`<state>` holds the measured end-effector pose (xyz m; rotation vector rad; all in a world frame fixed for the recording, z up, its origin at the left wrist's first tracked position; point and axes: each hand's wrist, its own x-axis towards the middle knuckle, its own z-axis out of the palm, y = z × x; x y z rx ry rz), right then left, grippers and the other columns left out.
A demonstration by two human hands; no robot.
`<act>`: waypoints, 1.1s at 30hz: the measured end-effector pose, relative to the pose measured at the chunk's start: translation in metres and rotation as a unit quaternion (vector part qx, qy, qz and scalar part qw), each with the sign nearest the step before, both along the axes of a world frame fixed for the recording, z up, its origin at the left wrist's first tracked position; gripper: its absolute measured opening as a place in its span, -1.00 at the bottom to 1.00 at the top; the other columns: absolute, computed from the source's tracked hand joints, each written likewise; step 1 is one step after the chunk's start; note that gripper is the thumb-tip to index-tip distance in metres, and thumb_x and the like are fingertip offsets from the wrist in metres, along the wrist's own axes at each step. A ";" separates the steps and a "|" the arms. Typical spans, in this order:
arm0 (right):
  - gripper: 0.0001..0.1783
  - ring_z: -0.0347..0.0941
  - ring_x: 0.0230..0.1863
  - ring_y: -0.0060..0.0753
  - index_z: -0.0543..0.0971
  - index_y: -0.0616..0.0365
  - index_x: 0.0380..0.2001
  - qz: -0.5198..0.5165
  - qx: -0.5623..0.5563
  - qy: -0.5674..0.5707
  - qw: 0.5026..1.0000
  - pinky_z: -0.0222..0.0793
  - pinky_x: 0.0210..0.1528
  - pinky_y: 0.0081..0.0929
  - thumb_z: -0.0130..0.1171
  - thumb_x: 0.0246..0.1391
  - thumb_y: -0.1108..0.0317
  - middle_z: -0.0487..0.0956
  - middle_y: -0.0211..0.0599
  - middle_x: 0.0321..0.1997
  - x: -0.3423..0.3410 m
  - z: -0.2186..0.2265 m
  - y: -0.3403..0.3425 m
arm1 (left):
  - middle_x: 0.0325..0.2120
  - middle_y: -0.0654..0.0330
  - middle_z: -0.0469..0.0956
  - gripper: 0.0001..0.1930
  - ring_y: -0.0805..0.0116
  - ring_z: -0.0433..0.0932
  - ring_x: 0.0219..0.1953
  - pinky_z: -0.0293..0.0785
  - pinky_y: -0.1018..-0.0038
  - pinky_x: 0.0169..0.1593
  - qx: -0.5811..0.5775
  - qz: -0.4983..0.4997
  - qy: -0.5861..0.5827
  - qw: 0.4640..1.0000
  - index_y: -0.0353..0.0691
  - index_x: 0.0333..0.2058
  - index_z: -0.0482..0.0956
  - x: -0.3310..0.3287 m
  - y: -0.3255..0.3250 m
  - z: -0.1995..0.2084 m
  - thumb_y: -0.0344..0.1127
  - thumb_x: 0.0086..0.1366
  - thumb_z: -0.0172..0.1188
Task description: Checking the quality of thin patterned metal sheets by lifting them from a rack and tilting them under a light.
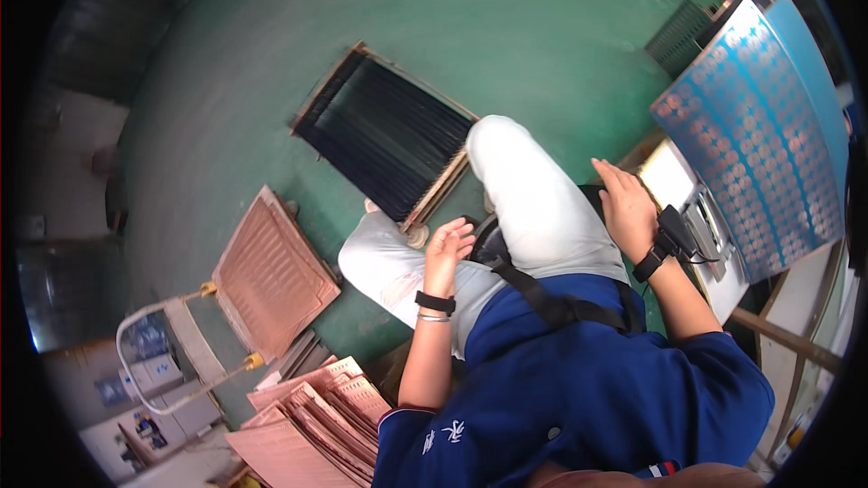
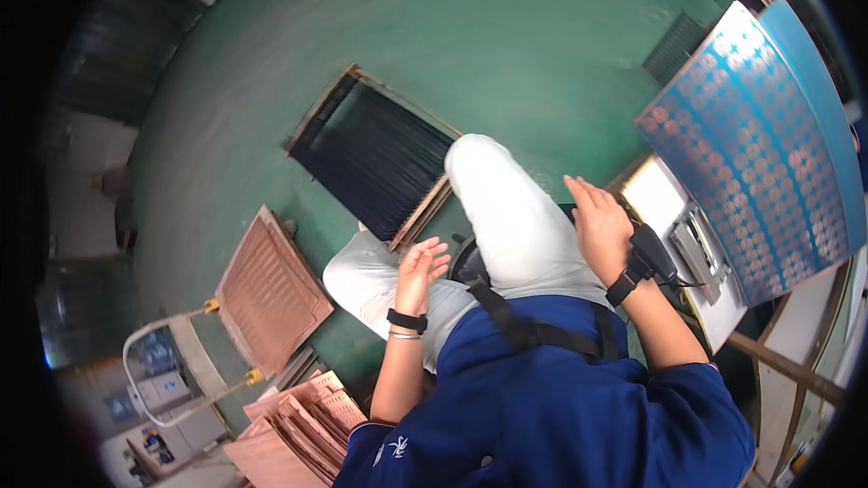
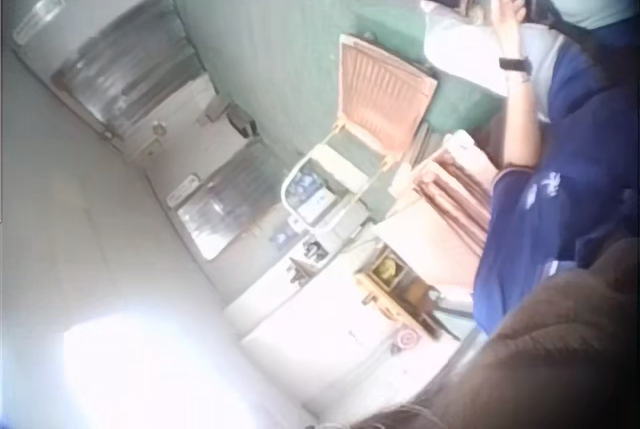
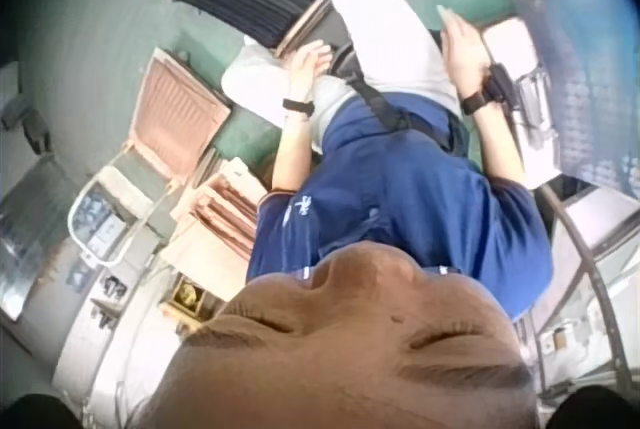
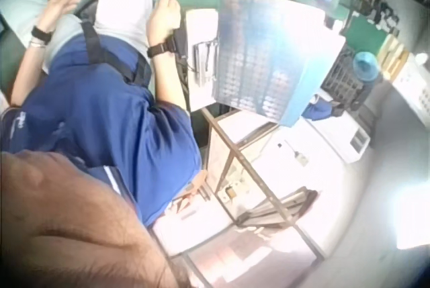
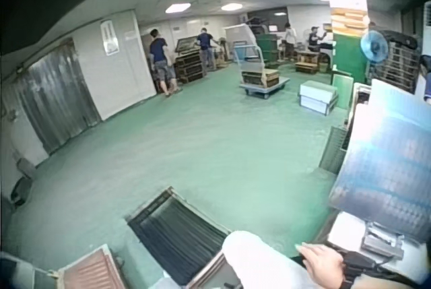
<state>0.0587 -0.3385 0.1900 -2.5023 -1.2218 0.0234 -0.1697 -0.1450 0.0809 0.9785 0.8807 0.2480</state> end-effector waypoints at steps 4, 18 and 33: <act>-0.50 0.42 -0.08 -0.24 0.39 0.07 0.00 0.099 0.046 0.033 0.993 0.35 -0.06 -0.37 0.08 -0.11 0.51 0.48 -0.24 -0.05 -0.021 0.004 0.052 | -0.14 0.12 0.49 -0.73 0.36 0.50 -0.18 0.42 0.48 -0.11 0.004 0.044 0.000 0.999 -0.22 -0.05 0.40 -0.013 -0.005 0.001 -0.29 0.33 -0.09; -0.62 0.50 -0.32 -0.09 0.41 0.03 -0.04 0.236 0.031 0.148 0.960 0.44 -0.36 -0.24 0.03 0.01 0.39 0.55 -0.19 -0.27 -0.043 -0.006 0.158 | -0.17 0.14 0.50 -0.74 0.43 0.48 -0.22 0.40 0.54 -0.15 0.035 0.127 0.022 0.991 -0.25 -0.06 0.40 -0.032 -0.018 0.009 -0.34 0.34 -0.13; -0.67 0.47 -0.24 -0.07 0.47 0.07 -0.12 0.160 0.055 0.169 0.971 0.41 -0.25 -0.26 0.03 -0.02 0.44 0.54 -0.14 -0.21 0.015 -0.035 0.135 | -0.15 0.15 0.49 -0.73 0.45 0.47 -0.21 0.39 0.55 -0.13 0.034 0.058 0.064 0.996 -0.25 -0.05 0.40 -0.009 0.002 -0.014 -0.32 0.34 -0.15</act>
